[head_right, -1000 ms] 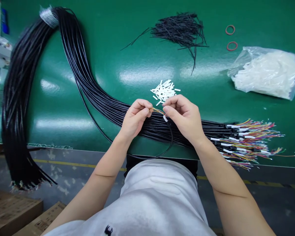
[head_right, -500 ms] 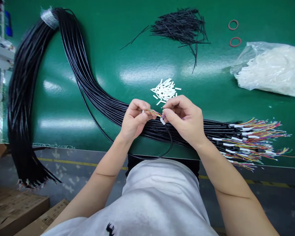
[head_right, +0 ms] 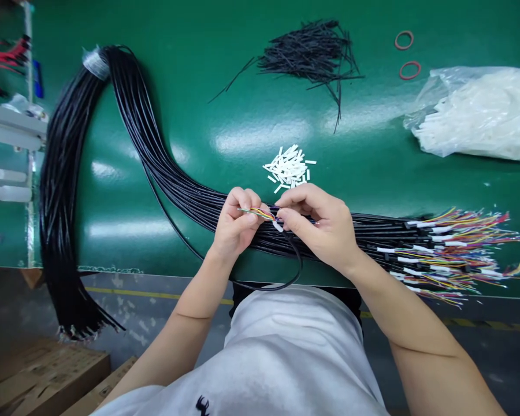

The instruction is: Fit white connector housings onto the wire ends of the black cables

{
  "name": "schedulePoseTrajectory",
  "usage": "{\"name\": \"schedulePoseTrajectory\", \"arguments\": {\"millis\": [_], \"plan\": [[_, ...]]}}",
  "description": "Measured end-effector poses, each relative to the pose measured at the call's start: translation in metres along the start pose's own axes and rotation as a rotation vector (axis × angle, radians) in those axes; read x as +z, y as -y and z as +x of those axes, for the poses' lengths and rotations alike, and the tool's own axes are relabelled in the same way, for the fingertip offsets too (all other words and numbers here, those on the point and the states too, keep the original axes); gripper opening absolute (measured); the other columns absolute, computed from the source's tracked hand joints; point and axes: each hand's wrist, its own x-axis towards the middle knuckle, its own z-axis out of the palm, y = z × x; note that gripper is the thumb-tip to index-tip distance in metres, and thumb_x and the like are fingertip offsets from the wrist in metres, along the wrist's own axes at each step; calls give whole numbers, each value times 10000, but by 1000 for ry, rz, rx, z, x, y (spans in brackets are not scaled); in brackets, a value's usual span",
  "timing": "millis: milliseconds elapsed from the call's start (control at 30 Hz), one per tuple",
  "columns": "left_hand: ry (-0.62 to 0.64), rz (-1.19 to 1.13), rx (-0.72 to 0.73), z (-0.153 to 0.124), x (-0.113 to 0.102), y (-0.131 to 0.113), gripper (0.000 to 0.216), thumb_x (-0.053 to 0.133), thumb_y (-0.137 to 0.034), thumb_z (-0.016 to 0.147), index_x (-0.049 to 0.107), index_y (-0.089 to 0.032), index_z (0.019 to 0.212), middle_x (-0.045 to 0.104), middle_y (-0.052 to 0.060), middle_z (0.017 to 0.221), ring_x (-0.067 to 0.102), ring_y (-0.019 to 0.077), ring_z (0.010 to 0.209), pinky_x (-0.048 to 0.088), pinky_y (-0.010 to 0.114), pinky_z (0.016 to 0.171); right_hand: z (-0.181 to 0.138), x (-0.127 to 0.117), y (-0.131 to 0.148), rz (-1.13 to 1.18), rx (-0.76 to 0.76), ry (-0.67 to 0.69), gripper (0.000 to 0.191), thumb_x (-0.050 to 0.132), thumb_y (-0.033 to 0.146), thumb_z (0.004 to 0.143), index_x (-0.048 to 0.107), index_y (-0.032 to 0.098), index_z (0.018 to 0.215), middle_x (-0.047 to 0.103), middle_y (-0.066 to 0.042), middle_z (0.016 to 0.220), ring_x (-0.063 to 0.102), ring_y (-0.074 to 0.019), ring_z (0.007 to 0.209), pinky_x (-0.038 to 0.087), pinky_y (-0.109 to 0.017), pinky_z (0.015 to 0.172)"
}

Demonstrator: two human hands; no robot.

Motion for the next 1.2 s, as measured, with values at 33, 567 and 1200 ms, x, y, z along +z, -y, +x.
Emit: {"name": "schedulePoseTrajectory", "arguments": {"millis": [33,567,1200], "plan": [[-3,1,-3,0,0,0,561,885,-423,780,374,-194,750,454,-59,755,662,80,755,581,243,784,0,0,1,-36,-10,-7,45,747,226,906,748,263,931,724,14,794,686,-137,612,576,-291,568],[-33,145,139,0,-2,8,433,854,-403,813,477,-198,754,546,-43,748,649,108,777,560,316,843,-1,3,-4,-810,-413,-136,216,589,52,891,693,242,889,626,15,682,566,-128,574,440,-271,537],[172,241,417,2,-13,12,215,714,-147,935,659,-243,1119,668,-3,981,697,88,991,571,232,961,0,-3,-11,-1131,-781,-121,157,675,82,910,704,192,1017,718,-8,768,565,-132,621,434,-279,550]]}}
